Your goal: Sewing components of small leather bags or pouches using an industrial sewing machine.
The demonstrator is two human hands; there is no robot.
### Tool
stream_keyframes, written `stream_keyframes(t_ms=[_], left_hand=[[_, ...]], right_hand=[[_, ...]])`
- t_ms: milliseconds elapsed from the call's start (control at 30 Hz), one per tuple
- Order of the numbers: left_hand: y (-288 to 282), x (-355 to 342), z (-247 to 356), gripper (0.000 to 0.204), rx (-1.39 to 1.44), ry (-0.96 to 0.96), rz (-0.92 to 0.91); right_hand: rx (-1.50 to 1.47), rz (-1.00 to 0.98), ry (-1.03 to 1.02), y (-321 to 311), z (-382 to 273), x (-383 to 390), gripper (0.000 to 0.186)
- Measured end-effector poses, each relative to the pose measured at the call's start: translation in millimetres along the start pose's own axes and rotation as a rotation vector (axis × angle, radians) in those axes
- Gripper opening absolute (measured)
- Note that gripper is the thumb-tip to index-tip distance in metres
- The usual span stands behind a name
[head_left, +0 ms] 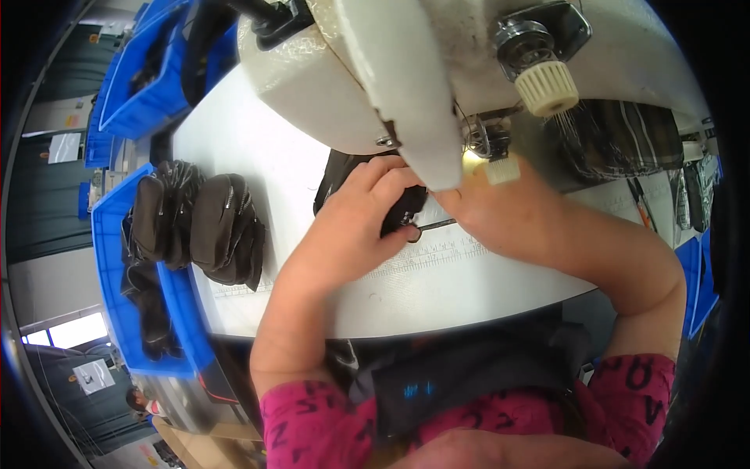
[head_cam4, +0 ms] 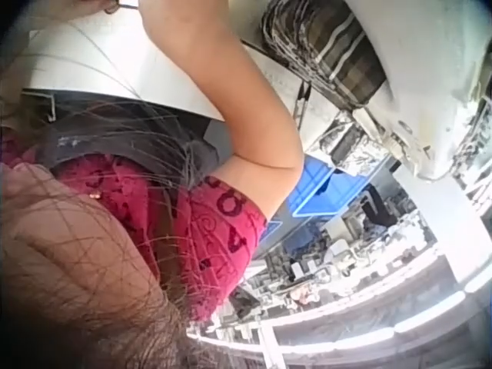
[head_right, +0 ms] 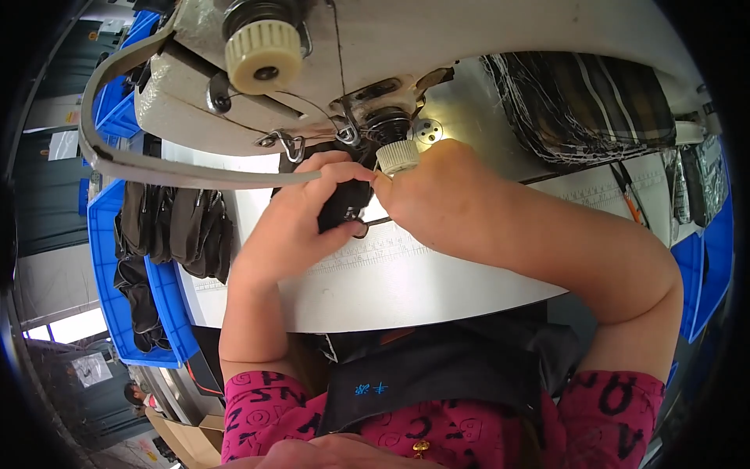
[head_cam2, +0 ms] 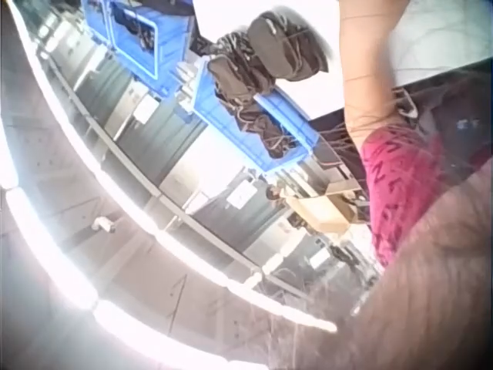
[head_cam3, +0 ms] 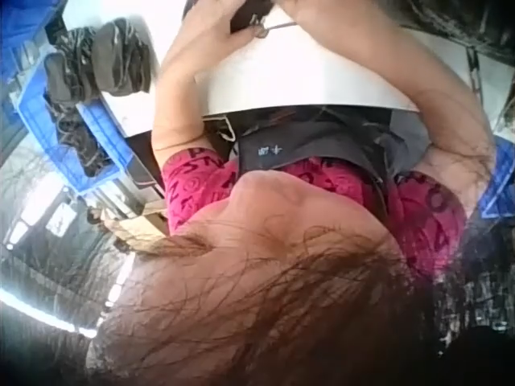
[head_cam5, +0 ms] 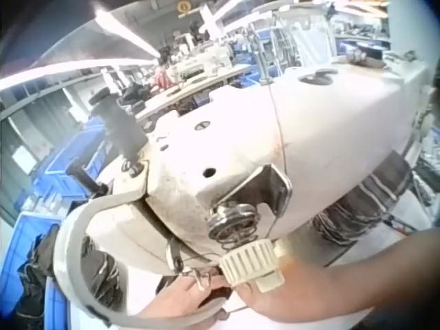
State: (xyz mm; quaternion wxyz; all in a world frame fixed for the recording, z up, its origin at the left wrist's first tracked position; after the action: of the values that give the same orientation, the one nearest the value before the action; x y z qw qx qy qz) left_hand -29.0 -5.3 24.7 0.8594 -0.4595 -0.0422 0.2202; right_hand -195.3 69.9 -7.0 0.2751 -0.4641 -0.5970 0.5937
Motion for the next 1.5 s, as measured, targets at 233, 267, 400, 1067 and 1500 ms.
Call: stream_keyframes(t_ms=[233,267,400,1067,1500], left_hand=[[-8.9,2.6,-7.0,0.038,0.325,-0.396,0.015],[-7.5,3.2,-10.4,0.036,0.308,-0.396,0.033],[-1.6,3.6,-16.8,0.034,0.299,-0.371,0.066],[10.8,-4.5,13.3,0.045,-0.37,0.13,0.128],[4.8,-3.2,1.9,0.025,-0.283,0.043,0.203]], right_hand=[[0.015,0.077,0.003,-3.8,-2.1,0.1,0.029],[-0.029,0.089,0.001,-4.3,-2.5,-0.8,0.032],[0.023,-0.039,-0.014,0.1,-10.6,-5.3,0.036],[0.08,0.181,-0.189,-3.5,-39.3,6.5,0.032],[0.228,0.049,-0.015,-7.8,-8.8,2.3,0.03]])
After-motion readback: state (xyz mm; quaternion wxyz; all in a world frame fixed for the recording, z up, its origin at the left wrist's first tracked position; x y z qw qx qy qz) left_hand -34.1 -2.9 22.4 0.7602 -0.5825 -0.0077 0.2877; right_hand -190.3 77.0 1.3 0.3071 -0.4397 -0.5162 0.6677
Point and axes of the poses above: each hand's wrist, its own x-axis away from the middle knuckle, its own y-axis out of the palm, z = x × y, the point moved 4 cm from there along -x, towards the middle knuckle, and after that the axes turned 6 degrees about y, right-handed, at the moved point
